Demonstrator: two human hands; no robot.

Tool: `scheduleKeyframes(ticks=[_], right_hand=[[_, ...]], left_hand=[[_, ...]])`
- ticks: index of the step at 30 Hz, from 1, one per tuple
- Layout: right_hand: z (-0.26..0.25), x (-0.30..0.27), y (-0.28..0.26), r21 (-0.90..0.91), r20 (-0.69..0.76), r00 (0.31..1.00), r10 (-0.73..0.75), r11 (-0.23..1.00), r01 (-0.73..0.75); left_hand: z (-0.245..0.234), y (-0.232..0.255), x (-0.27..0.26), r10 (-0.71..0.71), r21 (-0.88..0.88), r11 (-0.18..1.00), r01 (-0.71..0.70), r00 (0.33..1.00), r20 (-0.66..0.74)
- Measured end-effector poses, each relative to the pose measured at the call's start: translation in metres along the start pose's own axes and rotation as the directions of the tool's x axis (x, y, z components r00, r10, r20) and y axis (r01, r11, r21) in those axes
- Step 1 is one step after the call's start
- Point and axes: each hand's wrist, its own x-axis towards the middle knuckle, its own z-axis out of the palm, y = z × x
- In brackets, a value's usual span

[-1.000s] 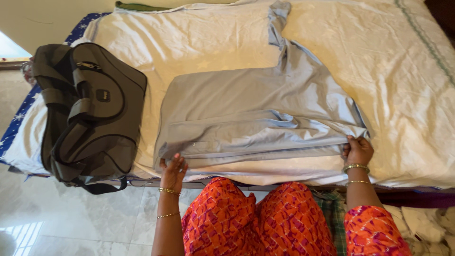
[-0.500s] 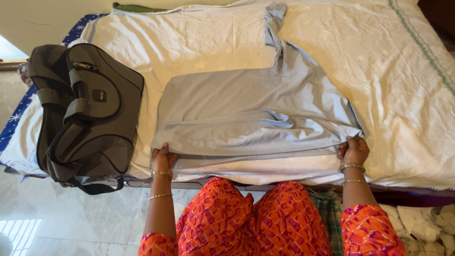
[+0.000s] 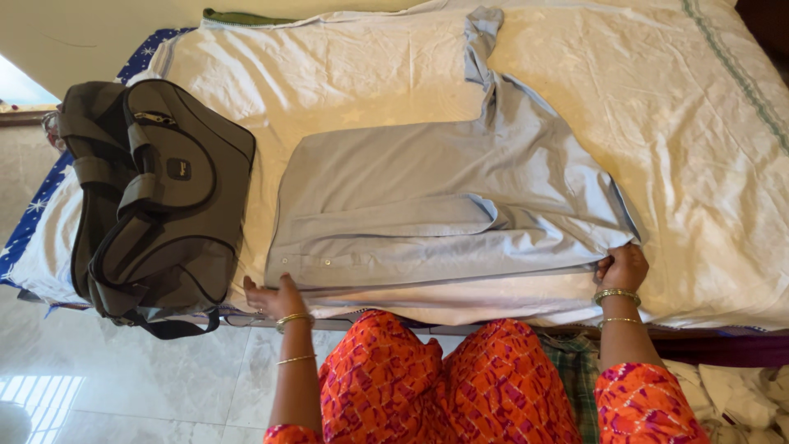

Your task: The person folds a light blue button-up shirt on a bed by smoothing the fabric and folding the sides and sleeves inward.

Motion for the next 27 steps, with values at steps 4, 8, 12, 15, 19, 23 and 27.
scheduleKeyframes(ticks=[4,8,12,15,19,23,27], right_hand=[[0.002,-0.001,0.001,-0.023,-0.009,1.000,-0.008,1.000,0.008],[0.005,-0.006,-0.002,-0.029,-0.016,1.000,-0.005,1.000,0.005],[0.007,-0.015,-0.010,-0.055,-0.032,0.999,0.004,0.998,-0.005],[0.007,-0.022,-0.015,-0.018,-0.031,0.999,0.037,0.999,-0.037],[0.008,-0.026,-0.019,0.031,-0.057,0.996,0.067,0.997,-0.065],[0.007,-0.029,-0.017,0.091,-0.088,0.992,0.086,0.993,-0.078],[0.007,-0.029,-0.009,0.075,-0.087,0.996,0.009,0.997,-0.003]], left_hand=[[0.054,0.053,-0.052,0.634,0.028,0.744,-0.668,0.718,0.287],[0.135,0.118,-0.138,0.261,-0.078,0.943,-0.324,0.572,0.778],[0.209,0.184,-0.196,-0.103,0.273,0.704,-0.656,0.286,0.953],[0.265,0.190,-0.214,-0.362,0.376,0.600,-0.706,0.180,0.915],[0.342,0.129,-0.220,-0.234,0.138,0.659,-0.739,-0.028,0.972],[0.377,0.093,-0.213,-0.286,0.337,0.763,-0.551,0.179,0.941],[0.391,0.075,-0.202,-0.182,0.228,0.801,-0.554,0.139,0.974]])
